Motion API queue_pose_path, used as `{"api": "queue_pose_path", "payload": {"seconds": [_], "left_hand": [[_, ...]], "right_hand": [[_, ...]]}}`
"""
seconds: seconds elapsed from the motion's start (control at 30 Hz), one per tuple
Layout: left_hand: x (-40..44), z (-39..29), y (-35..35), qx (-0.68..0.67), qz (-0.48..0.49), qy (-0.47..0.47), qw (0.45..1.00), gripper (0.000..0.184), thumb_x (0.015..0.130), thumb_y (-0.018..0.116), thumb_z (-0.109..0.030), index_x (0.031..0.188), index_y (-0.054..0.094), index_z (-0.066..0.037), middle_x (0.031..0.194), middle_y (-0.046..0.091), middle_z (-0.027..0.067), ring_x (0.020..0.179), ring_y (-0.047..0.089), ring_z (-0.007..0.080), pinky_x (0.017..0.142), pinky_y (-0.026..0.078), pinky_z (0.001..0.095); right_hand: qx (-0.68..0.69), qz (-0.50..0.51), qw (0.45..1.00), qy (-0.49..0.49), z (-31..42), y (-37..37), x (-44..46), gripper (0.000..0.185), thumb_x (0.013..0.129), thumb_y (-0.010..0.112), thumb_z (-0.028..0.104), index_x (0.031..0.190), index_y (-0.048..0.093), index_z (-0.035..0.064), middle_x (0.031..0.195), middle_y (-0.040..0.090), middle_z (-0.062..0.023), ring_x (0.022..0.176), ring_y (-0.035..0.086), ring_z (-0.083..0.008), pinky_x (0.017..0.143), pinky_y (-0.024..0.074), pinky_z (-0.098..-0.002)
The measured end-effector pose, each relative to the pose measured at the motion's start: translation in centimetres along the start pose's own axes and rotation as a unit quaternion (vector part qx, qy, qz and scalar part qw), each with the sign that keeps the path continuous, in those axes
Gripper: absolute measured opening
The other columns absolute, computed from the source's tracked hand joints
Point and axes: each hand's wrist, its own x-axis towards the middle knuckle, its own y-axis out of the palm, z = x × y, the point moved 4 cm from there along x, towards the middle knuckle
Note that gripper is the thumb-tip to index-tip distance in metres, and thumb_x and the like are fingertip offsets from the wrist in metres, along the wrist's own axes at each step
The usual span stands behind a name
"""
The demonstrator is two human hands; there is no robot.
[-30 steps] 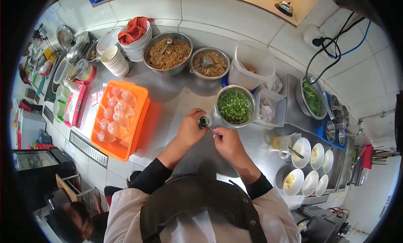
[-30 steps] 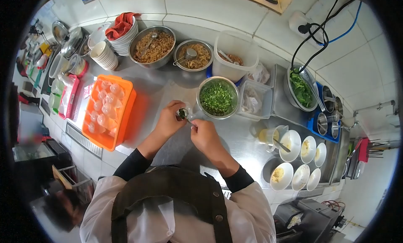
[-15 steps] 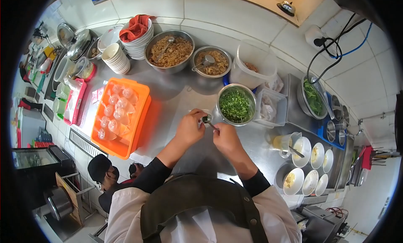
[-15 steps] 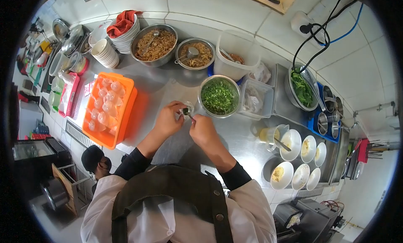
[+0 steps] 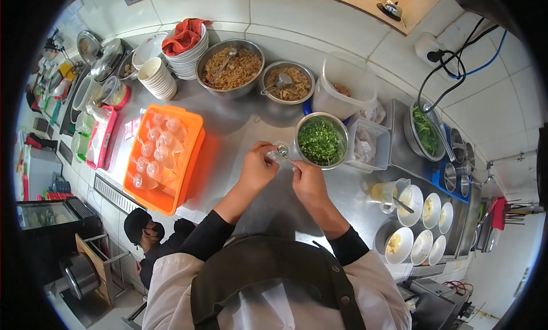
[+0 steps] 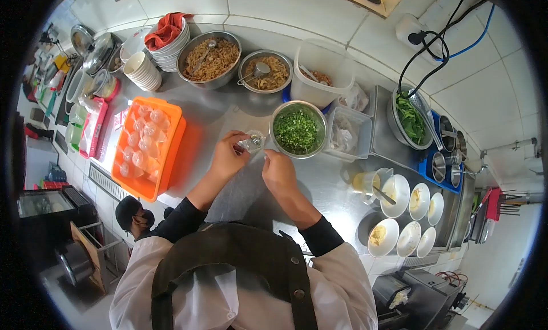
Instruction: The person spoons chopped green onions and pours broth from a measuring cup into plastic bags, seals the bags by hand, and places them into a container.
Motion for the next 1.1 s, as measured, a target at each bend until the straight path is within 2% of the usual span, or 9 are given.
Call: {"api": "queue_pose_path", "payload": {"seconds": [0.2,0.33,0.43,0.5,0.63,0.73,0.83,0.93,1.1], "left_hand": [[0.4,0.1,-0.4,0.015,0.003,-0.027,1.0,0.035,0.069,0.063,0.001,0.103,0.068,0.002,0.103,0.064,0.0132,0.068,0.065,0.0167,0.062,0.051,0.0247],[2.1,2.0,-1.8,-0.019,0.064,-0.171,0.983,0.031,0.074,0.065,-0.004,0.104,0.067,0.003,0.096,0.065,0.01,0.07,0.064,0.014,0.062,0.051,0.0242],[3.3,3.8,-2.4,-0.175,0.094,-0.289,0.936,0.029,0.078,0.064,-0.006,0.106,0.065,0.004,0.093,0.064,0.008,0.073,0.063,0.0121,0.064,0.051,0.023],[3.2,4.0,-2.8,-0.239,0.089,-0.316,0.914,0.029,0.08,0.064,-0.005,0.107,0.064,0.005,0.092,0.064,0.0074,0.074,0.062,0.0115,0.065,0.051,0.0222],[2.2,3.0,-4.3,-0.243,0.073,-0.316,0.914,0.029,0.08,0.065,-0.005,0.107,0.063,0.005,0.09,0.064,0.0071,0.075,0.062,0.0113,0.065,0.051,0.0213],[0.8,1.8,-5.5,-0.226,0.061,-0.288,0.929,0.029,0.079,0.066,-0.005,0.106,0.064,0.005,0.091,0.064,0.0069,0.073,0.062,0.0121,0.064,0.051,0.0216],[-1.0,-0.9,-6.3,-0.148,0.024,-0.23,0.962,0.026,0.079,0.067,-0.007,0.102,0.066,0.004,0.089,0.065,0.0073,0.068,0.062,0.0129,0.062,0.051,0.0229],[-3.2,-3.1,-7.7,0.004,-0.068,-0.083,0.994,0.022,0.078,0.069,-0.009,0.096,0.069,0.004,0.086,0.065,0.0093,0.063,0.062,0.0132,0.061,0.051,0.0249],[-6.9,-2.8,-9.8,0.102,-0.133,-0.014,0.986,0.022,0.071,0.072,-0.007,0.09,0.07,0.003,0.086,0.065,0.014,0.059,0.064,0.0198,0.059,0.051,0.0291]], "right_hand": [[0.207,0.088,0.962,0.158,-0.3,-2.5,-0.3,0.021,0.087,0.057,0.004,0.105,0.065,-0.0029,0.073,0.064,-0.0112,0.061,0.06,-0.0161,0.058,0.0463,-0.0294],[0.462,0.117,0.83,0.291,-2.9,-5.6,-0.6,0.025,0.088,0.059,0.006,0.111,0.062,-0.0024,0.072,0.062,-0.0037,0.062,0.057,-0.0075,0.056,0.0435,-0.0237],[0.231,-0.028,0.945,0.229,-7.2,-6.4,0.5,0.026,0.088,0.06,0.01,0.113,0.061,0.0017,0.07,0.06,-0.0032,0.055,0.052,-0.0098,0.047,0.0389,-0.0239],[0.063,-0.082,0.98,0.171,-10.6,-5.8,0.8,0.026,0.086,0.062,0.01,0.111,0.061,0.0014,0.07,0.061,-0.0058,0.058,0.056,-0.0177,0.054,0.0439,-0.0291],[-0.12,-0.099,0.966,0.208,-9.3,-6.1,0.3,0.023,0.083,0.063,0.008,0.105,0.06,0.0015,0.075,0.064,-0.0132,0.069,0.061,-0.0333,0.07,0.0494,-0.0386],[-0.285,-0.136,0.938,0.143,-6.8,-6.5,-0.8,0.023,0.083,0.064,0.014,0.103,0.061,0.0034,0.081,0.064,-0.015,0.078,0.063,-0.0326,0.078,0.0487,-0.0469],[-0.206,-0.219,0.953,-0.045,-1.7,-7.8,-1.1,0.018,0.083,0.063,0.009,0.1,0.063,0.0024,0.085,0.065,-0.015,0.08,0.063,-0.0312,0.078,0.0496,-0.0441],[0.088,-0.057,0.994,0.018,-0.4,-5.3,-0.2,0.014,0.082,0.062,0.002,0.095,0.065,0.0003,0.088,0.065,-0.0153,0.082,0.063,-0.0313,0.077,0.0503,-0.0408],[0.022,0.008,0.991,-0.129,-4.3,7.1,2.5,0.015,0.077,0.061,-0.003,0.091,0.067,-0.0002,0.092,0.064,-0.0162,0.086,0.062,-0.0326,0.078,0.05,-0.038]]}}
